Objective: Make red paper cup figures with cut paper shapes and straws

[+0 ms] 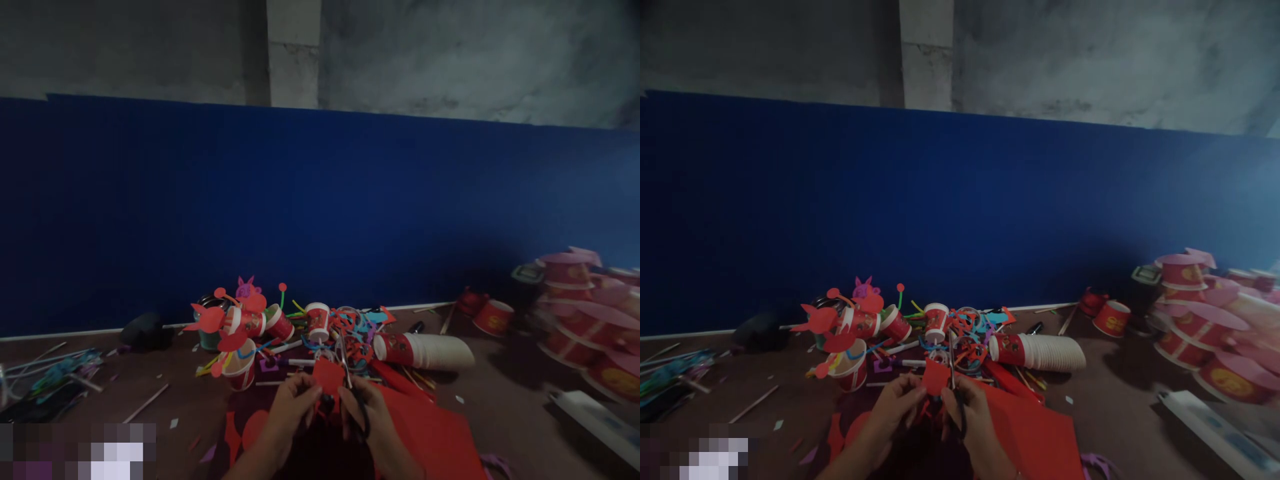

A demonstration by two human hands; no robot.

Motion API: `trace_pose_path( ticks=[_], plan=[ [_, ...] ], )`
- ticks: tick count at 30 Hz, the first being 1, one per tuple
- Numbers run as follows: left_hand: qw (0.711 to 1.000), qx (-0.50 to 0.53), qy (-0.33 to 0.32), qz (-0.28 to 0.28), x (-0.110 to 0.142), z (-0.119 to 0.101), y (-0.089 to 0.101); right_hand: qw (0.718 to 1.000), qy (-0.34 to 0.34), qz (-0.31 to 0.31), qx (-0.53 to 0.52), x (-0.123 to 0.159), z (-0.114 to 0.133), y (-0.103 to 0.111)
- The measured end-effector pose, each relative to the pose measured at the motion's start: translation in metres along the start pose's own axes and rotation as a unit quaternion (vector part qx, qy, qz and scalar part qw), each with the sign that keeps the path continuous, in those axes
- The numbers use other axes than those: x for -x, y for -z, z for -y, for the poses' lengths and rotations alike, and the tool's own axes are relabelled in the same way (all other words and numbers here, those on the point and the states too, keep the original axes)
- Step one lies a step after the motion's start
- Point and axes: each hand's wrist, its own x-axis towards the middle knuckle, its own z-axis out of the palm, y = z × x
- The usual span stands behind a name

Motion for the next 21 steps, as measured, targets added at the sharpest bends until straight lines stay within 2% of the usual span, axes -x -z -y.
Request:
trace_pose_path(
  ticks=[3,5,8,12,15,21],
  plan=[
    [1.000,0.018,0.004,-0.006,0.004,-0.001,-0.003,1.000,-0.001,-0.028,0.002,0.000,0.000,-0.001],
    [1.000,0.023,0.001,-0.019,0.008,-0.005,-0.002,1.000,-0.004,-0.010,0.002,0.000,-0.001,-0.001],
    [0.998,0.035,-0.015,-0.045,0.011,-0.014,0.002,0.999,-0.016,0.047,0.007,0.001,0.000,0.000],
    [0.995,0.057,-0.035,-0.072,0.010,-0.024,0.007,0.987,-0.072,0.138,0.034,0.007,0.003,-0.003],
    [0.996,0.060,-0.030,-0.065,0.009,-0.025,0.008,0.980,-0.093,0.173,0.039,0.012,0.006,-0.006],
    [0.998,0.054,-0.004,-0.026,0.008,-0.020,0.008,0.979,-0.088,0.176,0.057,0.012,0.007,-0.006]
  ],
)
